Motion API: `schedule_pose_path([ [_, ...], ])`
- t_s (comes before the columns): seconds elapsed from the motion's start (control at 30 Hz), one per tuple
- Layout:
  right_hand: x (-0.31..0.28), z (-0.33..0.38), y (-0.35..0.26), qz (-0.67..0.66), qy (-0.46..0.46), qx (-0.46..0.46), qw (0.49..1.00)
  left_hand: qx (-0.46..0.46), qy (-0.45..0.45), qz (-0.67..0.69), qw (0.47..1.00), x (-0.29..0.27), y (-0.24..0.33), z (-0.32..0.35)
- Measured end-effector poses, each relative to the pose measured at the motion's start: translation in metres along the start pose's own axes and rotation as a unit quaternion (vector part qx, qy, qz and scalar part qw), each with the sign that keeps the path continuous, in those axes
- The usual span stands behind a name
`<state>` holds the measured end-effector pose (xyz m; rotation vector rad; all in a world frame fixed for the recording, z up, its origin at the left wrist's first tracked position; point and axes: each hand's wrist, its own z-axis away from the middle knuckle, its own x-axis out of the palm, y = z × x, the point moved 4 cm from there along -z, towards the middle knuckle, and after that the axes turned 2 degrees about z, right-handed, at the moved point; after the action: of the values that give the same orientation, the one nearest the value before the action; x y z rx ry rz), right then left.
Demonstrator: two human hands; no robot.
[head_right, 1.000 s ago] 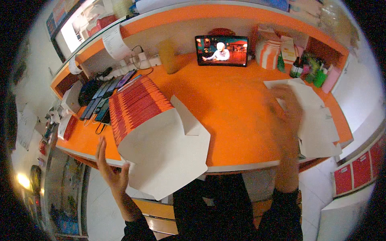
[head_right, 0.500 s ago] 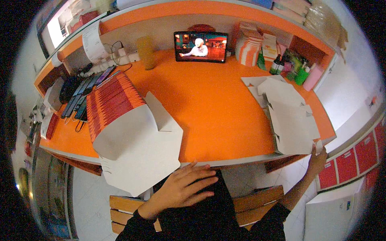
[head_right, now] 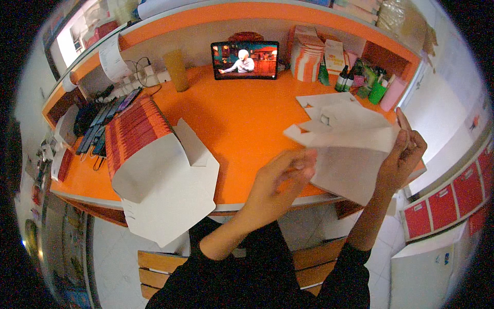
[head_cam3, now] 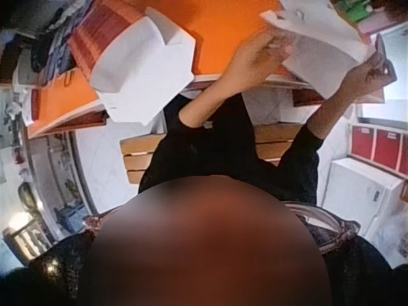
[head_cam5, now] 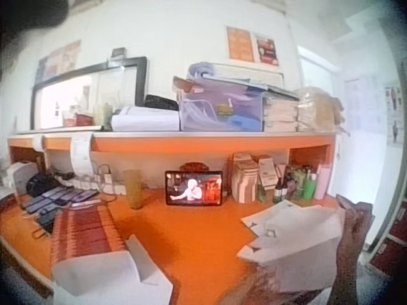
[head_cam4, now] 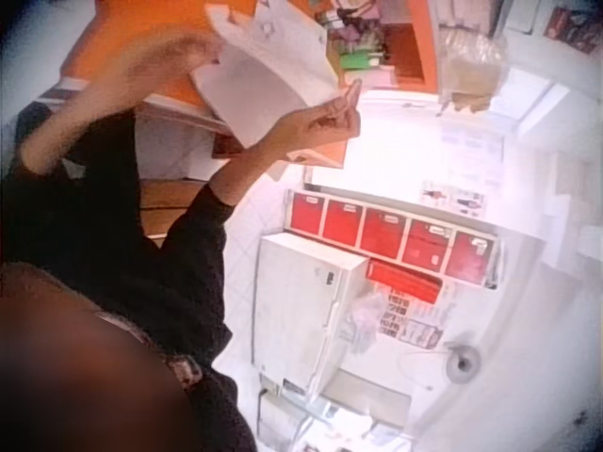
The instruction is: The person repeatedly folds flat white cardboard sheets into small rectangular boxes. They pick up a sheet, fold the sides to form the box shape, and place the finished box into a stack of similar red and white boxes on the left side of the counter. The task is performed continuously throughout the clip.
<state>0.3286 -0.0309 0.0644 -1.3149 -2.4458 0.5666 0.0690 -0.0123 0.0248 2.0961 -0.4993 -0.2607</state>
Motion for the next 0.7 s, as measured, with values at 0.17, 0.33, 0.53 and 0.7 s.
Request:
schedule_pose_path([
  [0.17,-0.001,-0.003,-0.031,-0.126,0.071,0.010,0.989,0.107,0.035,-0.344,0.932,0.012,-0.007,-0.016],
  [0.33,0.008,-0.010,-0.048,-0.222,-0.055,-0.076,0.970,-0.048,-0.116,-0.042,0.991,0.024,-0.028,-0.014],
  [0.53,0.029,0.055,-0.123,-0.148,-0.496,-0.248,0.819,-0.164,0.090,0.383,0.905,-0.009,-0.023,-0.019],
  [0.7,0.038,0.067,-0.135,0.029,-0.473,-0.279,0.835,-0.123,0.111,0.477,0.863,-0.027,-0.014,-0.012],
])
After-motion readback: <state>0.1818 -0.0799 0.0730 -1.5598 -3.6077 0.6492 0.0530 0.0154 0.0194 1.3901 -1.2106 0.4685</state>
